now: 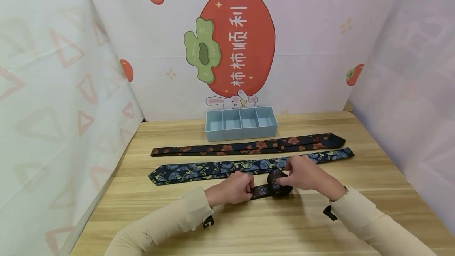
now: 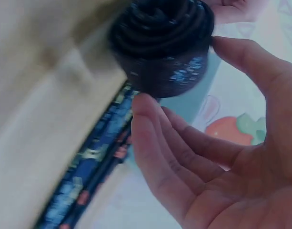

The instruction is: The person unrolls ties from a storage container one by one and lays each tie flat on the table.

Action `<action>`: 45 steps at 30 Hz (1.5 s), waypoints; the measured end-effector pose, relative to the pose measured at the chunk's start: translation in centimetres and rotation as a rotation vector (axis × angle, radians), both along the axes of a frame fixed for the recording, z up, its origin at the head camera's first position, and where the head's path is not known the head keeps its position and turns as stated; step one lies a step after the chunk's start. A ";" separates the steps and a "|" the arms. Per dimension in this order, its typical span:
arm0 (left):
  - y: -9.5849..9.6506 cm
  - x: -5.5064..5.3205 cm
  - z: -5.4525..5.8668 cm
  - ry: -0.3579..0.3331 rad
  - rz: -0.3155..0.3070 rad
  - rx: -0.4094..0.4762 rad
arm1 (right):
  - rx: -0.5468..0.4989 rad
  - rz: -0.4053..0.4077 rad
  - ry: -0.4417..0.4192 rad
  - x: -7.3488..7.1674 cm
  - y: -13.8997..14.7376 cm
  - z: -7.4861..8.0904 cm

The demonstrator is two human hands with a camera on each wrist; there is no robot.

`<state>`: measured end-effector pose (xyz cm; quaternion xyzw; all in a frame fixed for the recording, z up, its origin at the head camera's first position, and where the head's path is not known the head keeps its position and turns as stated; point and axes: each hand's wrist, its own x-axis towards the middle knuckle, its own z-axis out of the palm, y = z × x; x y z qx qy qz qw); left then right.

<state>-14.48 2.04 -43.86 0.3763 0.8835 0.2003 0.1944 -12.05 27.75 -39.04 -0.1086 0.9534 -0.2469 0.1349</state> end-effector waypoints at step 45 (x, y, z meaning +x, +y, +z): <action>-0.2 0.0 -0.1 -0.040 0.009 0.033 | -0.107 0.069 0.025 -0.7 2.6 0.5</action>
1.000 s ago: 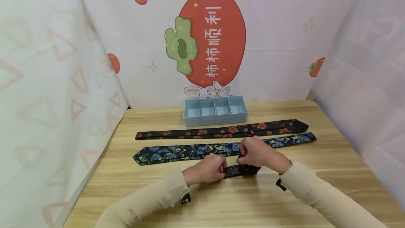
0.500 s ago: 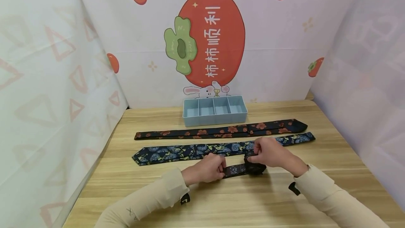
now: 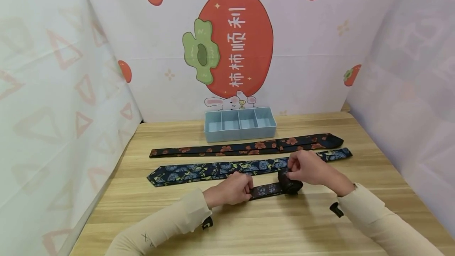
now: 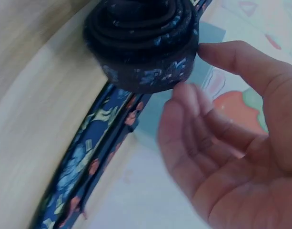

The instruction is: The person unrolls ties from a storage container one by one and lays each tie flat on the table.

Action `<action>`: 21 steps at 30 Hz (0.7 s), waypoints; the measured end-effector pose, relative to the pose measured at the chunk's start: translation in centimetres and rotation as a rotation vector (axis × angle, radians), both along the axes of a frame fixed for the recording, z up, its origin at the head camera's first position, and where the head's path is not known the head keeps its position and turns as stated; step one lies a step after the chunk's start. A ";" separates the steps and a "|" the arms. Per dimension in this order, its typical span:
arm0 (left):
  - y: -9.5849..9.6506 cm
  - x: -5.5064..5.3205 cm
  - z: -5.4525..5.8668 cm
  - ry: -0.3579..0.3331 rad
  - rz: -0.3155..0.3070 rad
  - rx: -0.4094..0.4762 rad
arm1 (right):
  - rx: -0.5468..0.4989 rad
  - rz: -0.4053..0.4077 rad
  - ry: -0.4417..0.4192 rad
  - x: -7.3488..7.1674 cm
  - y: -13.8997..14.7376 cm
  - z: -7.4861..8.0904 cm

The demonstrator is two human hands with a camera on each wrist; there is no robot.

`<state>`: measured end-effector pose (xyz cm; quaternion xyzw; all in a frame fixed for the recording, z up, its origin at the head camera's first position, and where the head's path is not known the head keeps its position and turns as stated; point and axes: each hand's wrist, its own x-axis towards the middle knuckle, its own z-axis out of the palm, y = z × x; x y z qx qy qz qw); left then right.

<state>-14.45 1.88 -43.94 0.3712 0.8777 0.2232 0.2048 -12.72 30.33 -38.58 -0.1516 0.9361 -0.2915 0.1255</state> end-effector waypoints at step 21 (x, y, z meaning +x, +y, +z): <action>-0.1 0.0 -0.4 -0.002 -0.004 0.003 | 0.131 -0.081 0.078 0.8 -0.6 -0.2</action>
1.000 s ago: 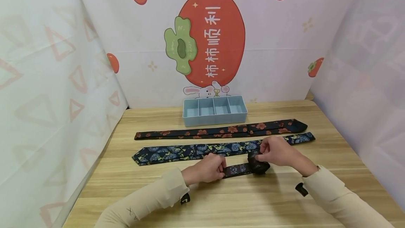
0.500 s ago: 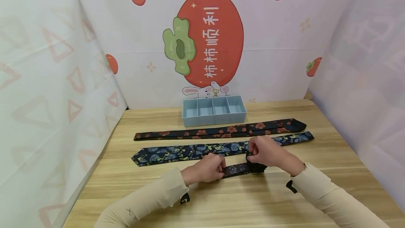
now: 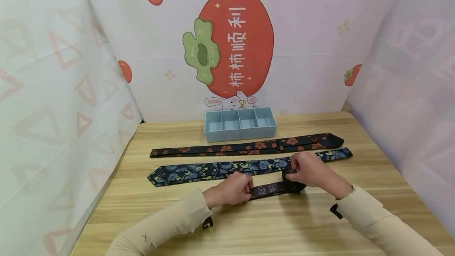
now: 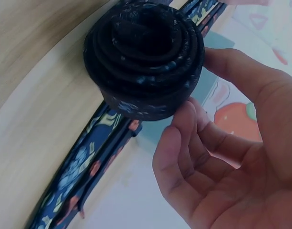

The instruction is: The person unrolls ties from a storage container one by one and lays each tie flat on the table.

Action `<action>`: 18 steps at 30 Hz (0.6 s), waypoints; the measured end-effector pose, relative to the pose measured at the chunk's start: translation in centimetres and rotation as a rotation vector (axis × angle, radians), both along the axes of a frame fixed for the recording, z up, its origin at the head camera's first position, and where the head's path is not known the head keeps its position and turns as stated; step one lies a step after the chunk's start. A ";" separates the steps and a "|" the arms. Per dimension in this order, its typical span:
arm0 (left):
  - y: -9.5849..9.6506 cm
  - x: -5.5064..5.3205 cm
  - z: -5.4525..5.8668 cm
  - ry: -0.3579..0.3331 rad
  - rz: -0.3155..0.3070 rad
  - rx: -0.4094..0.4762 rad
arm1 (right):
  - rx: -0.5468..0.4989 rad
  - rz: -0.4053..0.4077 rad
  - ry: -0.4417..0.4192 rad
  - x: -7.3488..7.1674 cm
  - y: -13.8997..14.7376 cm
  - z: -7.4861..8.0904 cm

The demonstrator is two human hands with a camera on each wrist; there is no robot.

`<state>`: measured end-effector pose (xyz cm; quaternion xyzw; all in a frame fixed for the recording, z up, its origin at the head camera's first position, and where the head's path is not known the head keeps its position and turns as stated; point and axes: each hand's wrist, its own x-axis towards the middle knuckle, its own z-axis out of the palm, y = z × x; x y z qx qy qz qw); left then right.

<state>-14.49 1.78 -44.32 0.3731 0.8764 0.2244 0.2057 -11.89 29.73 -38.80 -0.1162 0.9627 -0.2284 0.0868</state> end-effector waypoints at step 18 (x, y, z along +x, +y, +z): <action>0.1 0.1 0.2 -0.017 0.005 0.000 | -0.014 0.054 0.038 -0.3 1.7 0.4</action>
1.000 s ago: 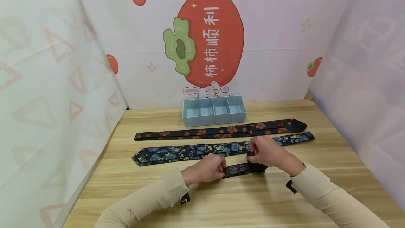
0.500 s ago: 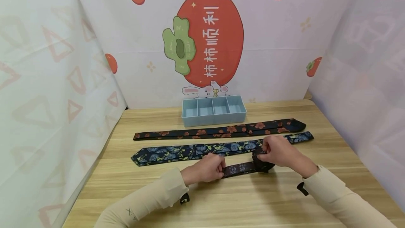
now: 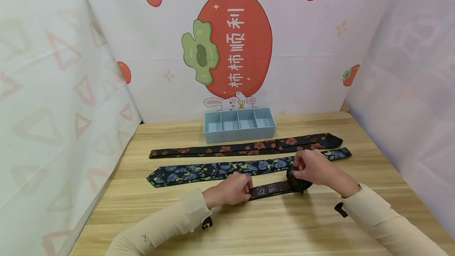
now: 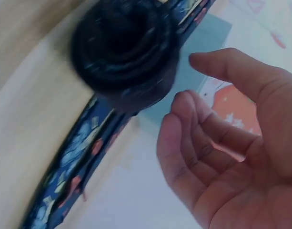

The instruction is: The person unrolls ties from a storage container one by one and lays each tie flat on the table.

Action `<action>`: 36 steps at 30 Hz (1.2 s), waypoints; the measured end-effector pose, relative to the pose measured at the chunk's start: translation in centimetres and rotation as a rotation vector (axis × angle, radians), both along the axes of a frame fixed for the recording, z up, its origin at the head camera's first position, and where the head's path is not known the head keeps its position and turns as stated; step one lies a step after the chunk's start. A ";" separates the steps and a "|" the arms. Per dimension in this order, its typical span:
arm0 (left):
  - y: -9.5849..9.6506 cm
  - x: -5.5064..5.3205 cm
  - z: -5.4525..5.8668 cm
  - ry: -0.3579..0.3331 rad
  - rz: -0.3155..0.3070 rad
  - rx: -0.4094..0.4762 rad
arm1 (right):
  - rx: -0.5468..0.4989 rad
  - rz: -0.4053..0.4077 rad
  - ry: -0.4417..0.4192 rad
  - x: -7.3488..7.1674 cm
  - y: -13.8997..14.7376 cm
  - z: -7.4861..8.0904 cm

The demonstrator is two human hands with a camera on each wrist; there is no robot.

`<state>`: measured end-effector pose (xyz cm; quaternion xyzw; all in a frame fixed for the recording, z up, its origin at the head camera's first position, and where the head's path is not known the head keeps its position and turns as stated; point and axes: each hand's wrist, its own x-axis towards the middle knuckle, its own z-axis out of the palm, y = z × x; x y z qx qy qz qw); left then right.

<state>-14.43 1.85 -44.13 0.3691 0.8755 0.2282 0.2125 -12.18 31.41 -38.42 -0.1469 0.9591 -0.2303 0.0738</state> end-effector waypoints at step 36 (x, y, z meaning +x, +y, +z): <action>0.0 0.1 0.1 0.017 -0.004 -0.011 | 0.036 -0.071 0.033 0.4 2.4 -0.7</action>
